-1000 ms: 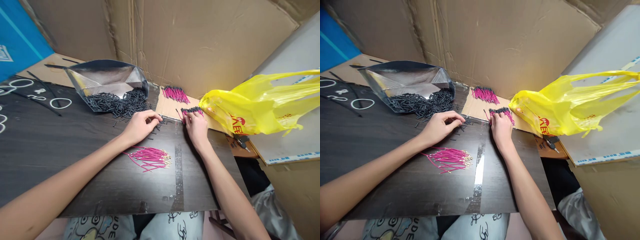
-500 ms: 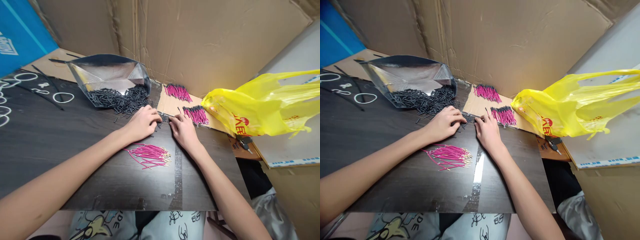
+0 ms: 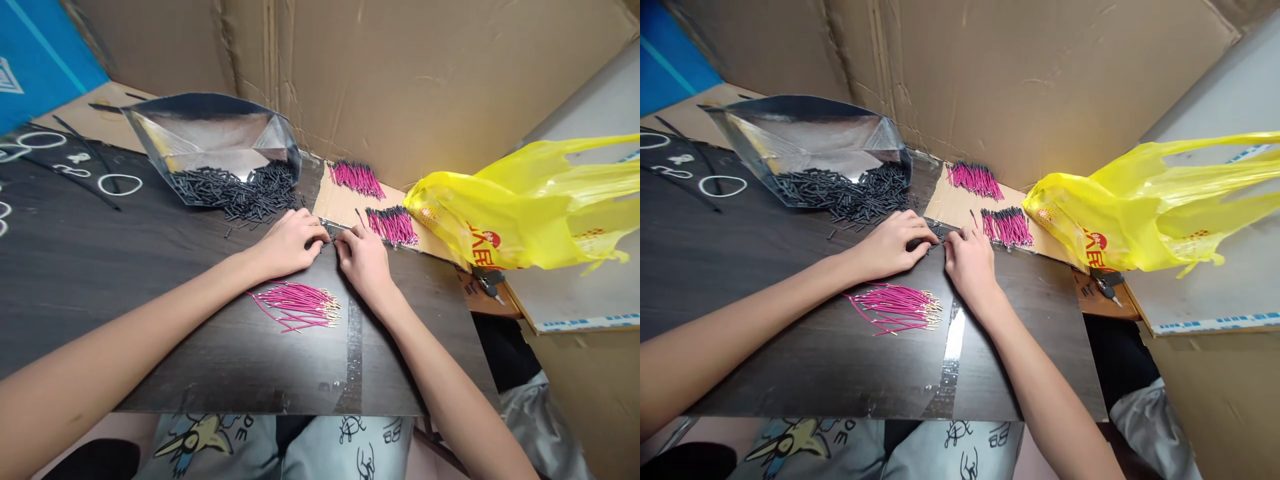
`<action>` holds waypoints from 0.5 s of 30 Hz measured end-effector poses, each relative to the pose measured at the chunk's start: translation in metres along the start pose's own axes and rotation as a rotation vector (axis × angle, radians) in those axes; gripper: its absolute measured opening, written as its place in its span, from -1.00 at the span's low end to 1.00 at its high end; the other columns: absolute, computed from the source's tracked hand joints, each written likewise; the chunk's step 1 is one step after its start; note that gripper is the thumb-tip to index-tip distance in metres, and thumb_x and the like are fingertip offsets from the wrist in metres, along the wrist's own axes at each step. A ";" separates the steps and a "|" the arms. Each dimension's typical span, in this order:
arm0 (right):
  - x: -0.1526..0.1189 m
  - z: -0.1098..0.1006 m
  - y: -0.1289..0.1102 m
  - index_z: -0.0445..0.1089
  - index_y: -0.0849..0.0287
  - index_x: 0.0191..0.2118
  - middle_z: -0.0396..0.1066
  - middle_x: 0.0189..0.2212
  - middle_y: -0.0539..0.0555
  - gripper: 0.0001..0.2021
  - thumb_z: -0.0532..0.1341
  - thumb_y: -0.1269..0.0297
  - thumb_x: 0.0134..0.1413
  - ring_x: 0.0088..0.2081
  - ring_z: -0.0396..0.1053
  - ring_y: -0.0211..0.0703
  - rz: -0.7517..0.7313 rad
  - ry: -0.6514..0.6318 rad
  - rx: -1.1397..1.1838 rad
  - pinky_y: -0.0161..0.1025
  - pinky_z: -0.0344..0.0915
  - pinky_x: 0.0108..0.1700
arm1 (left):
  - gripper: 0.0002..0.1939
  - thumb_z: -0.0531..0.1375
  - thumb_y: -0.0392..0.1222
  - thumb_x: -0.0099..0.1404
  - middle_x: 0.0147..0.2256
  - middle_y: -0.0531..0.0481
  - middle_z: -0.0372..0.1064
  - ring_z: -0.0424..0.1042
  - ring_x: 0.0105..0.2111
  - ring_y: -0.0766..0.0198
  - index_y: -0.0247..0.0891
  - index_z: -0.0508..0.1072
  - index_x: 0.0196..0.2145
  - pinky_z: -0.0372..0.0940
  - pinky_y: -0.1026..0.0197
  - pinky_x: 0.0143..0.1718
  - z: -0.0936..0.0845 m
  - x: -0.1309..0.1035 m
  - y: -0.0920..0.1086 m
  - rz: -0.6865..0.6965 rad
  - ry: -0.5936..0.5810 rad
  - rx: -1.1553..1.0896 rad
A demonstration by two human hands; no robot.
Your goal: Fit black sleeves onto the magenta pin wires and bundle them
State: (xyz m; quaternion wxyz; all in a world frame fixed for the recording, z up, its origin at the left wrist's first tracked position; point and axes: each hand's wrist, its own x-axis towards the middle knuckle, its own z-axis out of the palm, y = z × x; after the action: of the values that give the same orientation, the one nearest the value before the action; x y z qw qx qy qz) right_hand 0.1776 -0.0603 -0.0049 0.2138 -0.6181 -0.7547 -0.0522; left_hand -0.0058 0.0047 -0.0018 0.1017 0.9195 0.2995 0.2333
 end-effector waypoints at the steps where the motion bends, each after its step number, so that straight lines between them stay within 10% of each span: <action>1: 0.000 0.000 0.000 0.50 0.17 -0.22 0.44 -0.23 0.16 -0.83 0.15 0.37 0.36 -0.15 0.37 0.03 0.002 -0.005 0.001 -0.09 0.29 -0.05 | -0.74 0.09 -0.23 0.36 -0.22 -0.10 0.50 0.32 -0.12 0.09 -0.27 0.58 -0.19 0.16 0.03 -0.01 0.000 0.000 0.000 0.001 0.000 -0.003; 15: -0.003 0.006 0.012 0.33 0.20 -0.12 0.34 -0.18 0.22 -0.80 -0.01 0.49 0.36 -0.12 0.32 0.04 -0.068 -0.014 0.167 -0.06 0.33 -0.02 | -0.74 0.10 -0.27 0.29 -0.24 -0.07 0.40 0.27 -0.12 0.09 -0.18 0.59 -0.21 0.13 0.03 -0.05 -0.002 0.000 0.005 0.083 -0.043 0.042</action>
State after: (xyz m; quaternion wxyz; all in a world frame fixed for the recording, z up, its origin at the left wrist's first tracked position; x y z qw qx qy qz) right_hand 0.1879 -0.0585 -0.0140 0.2573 -0.5726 -0.7783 0.0081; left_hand -0.0042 0.0009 0.0019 0.0788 0.9379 0.2637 0.2112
